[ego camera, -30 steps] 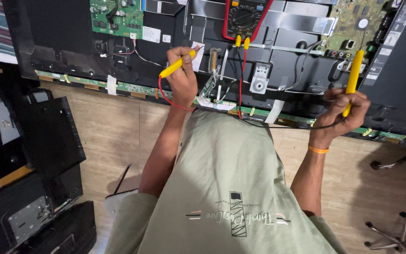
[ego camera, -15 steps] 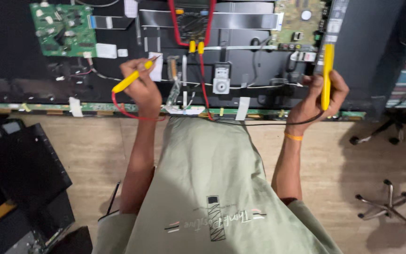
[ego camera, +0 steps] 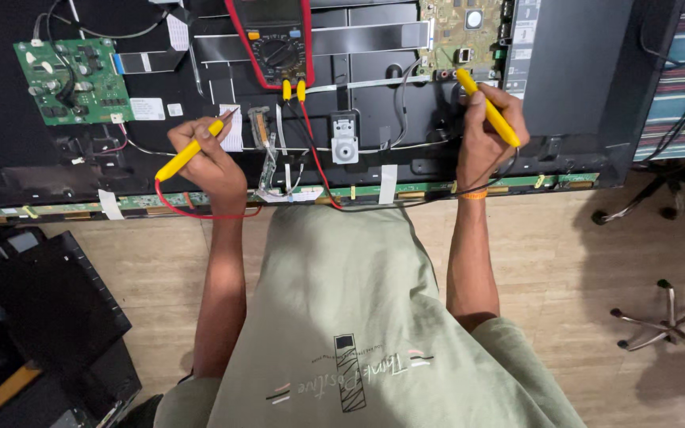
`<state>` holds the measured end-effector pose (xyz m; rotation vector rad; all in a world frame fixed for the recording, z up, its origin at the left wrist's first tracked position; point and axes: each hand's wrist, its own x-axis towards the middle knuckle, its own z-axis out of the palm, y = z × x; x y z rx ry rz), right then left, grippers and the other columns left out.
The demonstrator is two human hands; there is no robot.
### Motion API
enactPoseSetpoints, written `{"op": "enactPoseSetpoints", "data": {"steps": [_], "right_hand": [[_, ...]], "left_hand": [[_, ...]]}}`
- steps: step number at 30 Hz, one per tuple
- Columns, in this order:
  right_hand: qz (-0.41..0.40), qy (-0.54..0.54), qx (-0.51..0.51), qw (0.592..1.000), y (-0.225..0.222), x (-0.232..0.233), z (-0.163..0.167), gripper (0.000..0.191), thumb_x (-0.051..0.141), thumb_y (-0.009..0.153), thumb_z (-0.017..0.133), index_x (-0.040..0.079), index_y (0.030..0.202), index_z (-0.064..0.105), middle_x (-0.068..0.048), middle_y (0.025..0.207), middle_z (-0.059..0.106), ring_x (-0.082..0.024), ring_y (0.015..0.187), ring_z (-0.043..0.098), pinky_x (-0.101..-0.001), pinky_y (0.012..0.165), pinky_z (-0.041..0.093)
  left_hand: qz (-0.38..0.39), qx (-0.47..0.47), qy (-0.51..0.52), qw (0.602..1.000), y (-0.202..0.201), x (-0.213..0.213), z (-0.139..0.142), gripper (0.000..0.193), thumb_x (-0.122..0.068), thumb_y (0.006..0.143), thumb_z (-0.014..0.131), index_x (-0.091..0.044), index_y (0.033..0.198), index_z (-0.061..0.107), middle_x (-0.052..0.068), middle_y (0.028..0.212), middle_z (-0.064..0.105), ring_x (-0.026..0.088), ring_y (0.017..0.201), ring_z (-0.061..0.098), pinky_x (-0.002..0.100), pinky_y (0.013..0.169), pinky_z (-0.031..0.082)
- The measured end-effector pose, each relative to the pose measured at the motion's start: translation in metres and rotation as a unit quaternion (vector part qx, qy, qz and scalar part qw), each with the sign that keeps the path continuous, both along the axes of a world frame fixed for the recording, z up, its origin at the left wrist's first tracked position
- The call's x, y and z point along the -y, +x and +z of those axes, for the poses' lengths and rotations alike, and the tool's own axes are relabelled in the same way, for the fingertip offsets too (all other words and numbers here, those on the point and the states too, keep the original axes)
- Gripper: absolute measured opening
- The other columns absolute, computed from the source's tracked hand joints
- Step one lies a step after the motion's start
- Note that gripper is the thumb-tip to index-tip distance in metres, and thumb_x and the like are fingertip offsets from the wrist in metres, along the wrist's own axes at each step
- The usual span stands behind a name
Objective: The person carries a multimeter across the repair shop to a television lying with its back panel removed, then probes the TV's circuit boards and internal wiring with the multimeter test leads, repositioning the leads on different boards and components to take electrical measurements.
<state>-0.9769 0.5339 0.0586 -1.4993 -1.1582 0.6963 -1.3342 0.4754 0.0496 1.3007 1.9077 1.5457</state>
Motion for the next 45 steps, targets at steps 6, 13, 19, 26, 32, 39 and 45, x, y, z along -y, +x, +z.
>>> {"op": "enactPoseSetpoints", "data": {"steps": [6, 13, 19, 26, 32, 39, 45], "right_hand": [[0.007, -0.014, -0.007, 1.0, -0.004, -0.005, 0.002, 0.013, 0.005, 0.105, 0.07, -0.004, 0.114, 0.07, -0.01, 0.1, 0.075, -0.014, 0.089, 0.073, -0.0263, 0.08, 0.058], [0.021, 0.001, -0.007, 1.0, -0.003, -0.008, 0.002, 0.01, 0.001, 0.106, 0.07, -0.006, 0.113, 0.069, -0.011, 0.102, 0.073, -0.015, 0.091, 0.073, -0.0276, 0.082, 0.059], [0.008, -0.006, -0.016, 1.0, -0.004, -0.007, -0.001, 0.012, 0.003, 0.106, 0.07, -0.006, 0.113, 0.069, -0.01, 0.1, 0.072, -0.015, 0.089, 0.072, -0.0282, 0.082, 0.059], [0.014, 0.015, 0.002, 1.0, -0.001, -0.007, -0.012, 0.013, 0.004, 0.109, 0.069, -0.006, 0.115, 0.067, -0.011, 0.097, 0.073, -0.017, 0.089, 0.071, -0.0293, 0.085, 0.057], [0.012, 0.026, -0.029, 0.999, 0.006, -0.012, -0.026, 0.013, 0.004, 0.11, 0.067, -0.007, 0.117, 0.065, -0.009, 0.103, 0.07, -0.017, 0.089, 0.072, -0.0303, 0.086, 0.059], [0.02, 0.049, -0.012, 0.999, 0.007, -0.017, -0.031, 0.015, 0.008, 0.113, 0.068, -0.006, 0.115, 0.063, -0.009, 0.097, 0.069, -0.016, 0.086, 0.069, -0.0307, 0.082, 0.057], [0.028, 0.062, -0.005, 0.998, 0.004, -0.02, -0.029, 0.017, 0.01, 0.114, 0.067, -0.006, 0.113, 0.062, -0.009, 0.094, 0.068, -0.016, 0.085, 0.07, -0.0311, 0.083, 0.058]], "left_hand": [[0.013, 0.023, -0.015, 1.0, 0.001, -0.001, 0.001, 0.031, -0.02, 0.117, 0.042, 0.009, 0.109, 0.045, 0.02, 0.109, 0.061, 0.028, 0.102, 0.073, 0.04, 0.093, 0.063], [0.001, 0.036, -0.004, 0.999, 0.002, -0.001, 0.002, 0.028, -0.017, 0.117, 0.039, 0.01, 0.111, 0.043, 0.021, 0.113, 0.058, 0.03, 0.106, 0.074, 0.04, 0.095, 0.062], [0.005, 0.028, -0.015, 0.999, 0.002, 0.001, 0.001, 0.024, -0.014, 0.116, 0.039, 0.009, 0.112, 0.043, 0.02, 0.112, 0.058, 0.029, 0.106, 0.073, 0.039, 0.096, 0.062], [0.02, 0.048, -0.014, 0.999, 0.0, -0.001, -0.009, 0.021, -0.012, 0.114, 0.042, 0.008, 0.111, 0.046, 0.018, 0.11, 0.06, 0.026, 0.102, 0.072, 0.038, 0.094, 0.065], [0.014, 0.072, 0.0, 0.997, 0.003, -0.002, -0.012, 0.021, -0.014, 0.114, 0.045, 0.007, 0.11, 0.049, 0.015, 0.109, 0.062, 0.024, 0.103, 0.073, 0.036, 0.092, 0.064], [0.046, 0.055, -0.046, 0.996, 0.006, -0.009, -0.012, 0.021, -0.019, 0.113, 0.051, 0.002, 0.108, 0.053, 0.012, 0.095, 0.069, 0.019, 0.091, 0.074, 0.033, 0.079, 0.06], [0.022, 0.025, -0.042, 0.999, 0.006, -0.011, -0.007, 0.021, -0.018, 0.113, 0.051, 0.003, 0.109, 0.052, 0.015, 0.096, 0.067, 0.024, 0.09, 0.075, 0.035, 0.075, 0.058]]}}
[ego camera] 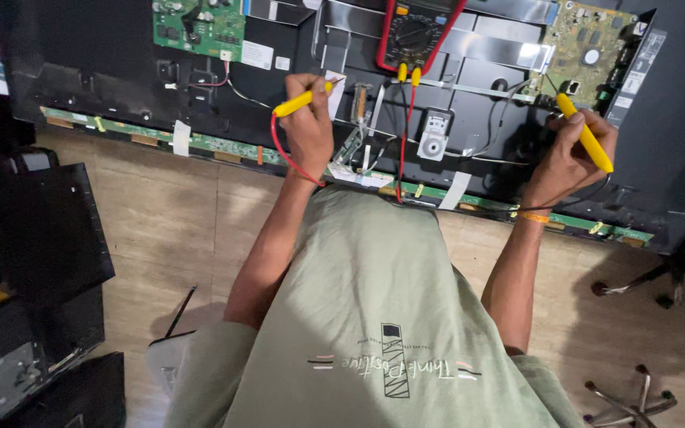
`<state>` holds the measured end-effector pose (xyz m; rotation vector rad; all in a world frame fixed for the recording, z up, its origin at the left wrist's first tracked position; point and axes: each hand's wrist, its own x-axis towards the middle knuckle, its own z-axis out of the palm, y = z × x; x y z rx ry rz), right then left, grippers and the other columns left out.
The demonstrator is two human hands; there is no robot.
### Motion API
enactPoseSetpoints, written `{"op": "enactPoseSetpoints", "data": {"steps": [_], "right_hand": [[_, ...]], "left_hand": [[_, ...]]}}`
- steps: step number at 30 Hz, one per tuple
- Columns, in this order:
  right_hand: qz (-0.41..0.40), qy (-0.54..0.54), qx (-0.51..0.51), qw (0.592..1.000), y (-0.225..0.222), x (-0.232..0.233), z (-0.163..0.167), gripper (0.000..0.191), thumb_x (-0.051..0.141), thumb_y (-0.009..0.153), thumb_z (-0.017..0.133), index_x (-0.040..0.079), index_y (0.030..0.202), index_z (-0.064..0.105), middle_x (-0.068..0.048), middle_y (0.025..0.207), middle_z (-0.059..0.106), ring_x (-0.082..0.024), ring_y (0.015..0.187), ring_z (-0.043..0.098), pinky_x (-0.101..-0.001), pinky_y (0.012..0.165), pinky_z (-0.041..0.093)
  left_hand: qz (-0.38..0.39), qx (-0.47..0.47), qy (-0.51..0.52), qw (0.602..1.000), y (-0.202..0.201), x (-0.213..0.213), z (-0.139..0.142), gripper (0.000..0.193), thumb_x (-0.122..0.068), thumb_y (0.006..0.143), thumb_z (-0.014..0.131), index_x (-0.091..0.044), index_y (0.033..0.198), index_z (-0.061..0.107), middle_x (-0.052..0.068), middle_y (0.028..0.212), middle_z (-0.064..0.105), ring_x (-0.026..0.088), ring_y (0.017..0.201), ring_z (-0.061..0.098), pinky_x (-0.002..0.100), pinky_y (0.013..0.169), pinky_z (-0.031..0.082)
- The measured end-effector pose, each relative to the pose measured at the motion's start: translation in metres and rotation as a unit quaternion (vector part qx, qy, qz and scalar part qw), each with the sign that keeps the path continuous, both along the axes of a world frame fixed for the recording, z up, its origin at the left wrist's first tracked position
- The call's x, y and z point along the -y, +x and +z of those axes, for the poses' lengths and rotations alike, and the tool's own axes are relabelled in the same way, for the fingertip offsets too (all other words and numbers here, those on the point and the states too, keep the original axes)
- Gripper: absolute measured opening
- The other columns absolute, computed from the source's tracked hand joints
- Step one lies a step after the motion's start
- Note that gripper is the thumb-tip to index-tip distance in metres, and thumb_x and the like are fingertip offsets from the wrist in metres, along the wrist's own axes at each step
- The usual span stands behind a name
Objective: The person carries a multimeter across the repair shop to a television lying with its back panel removed, then probes the TV's circuit boards and internal wiring with the multimeter test leads, repositioning the leads on different boards and components to take electrical measurements.
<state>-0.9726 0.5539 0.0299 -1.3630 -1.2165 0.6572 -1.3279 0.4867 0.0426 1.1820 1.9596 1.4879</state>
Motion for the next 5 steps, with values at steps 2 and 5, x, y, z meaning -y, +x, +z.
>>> {"op": "enactPoseSetpoints", "data": {"steps": [2, 5], "right_hand": [[0.002, 0.008, 0.015, 1.0, -0.001, -0.0017, 0.0014, 0.017, 0.011, 0.114, 0.067, -0.006, 0.113, 0.062, -0.01, 0.094, 0.069, -0.017, 0.085, 0.071, -0.0314, 0.083, 0.059], [0.004, 0.002, 0.026, 1.0, 0.0003, -0.0007, 0.0034, 0.018, 0.012, 0.115, 0.067, -0.006, 0.114, 0.062, -0.01, 0.096, 0.069, -0.016, 0.086, 0.071, -0.032, 0.083, 0.06]], "left_hand": [[-0.007, -0.009, 0.001, 1.0, -0.0016, -0.0022, 0.0016, 0.021, -0.019, 0.113, 0.052, 0.002, 0.108, 0.052, 0.014, 0.096, 0.067, 0.025, 0.09, 0.076, 0.035, 0.075, 0.059], [-0.012, -0.006, -0.019, 1.0, -0.0021, -0.002, 0.0024, 0.023, -0.021, 0.112, 0.053, 0.001, 0.109, 0.052, 0.013, 0.094, 0.068, 0.024, 0.088, 0.077, 0.035, 0.074, 0.058]]}}
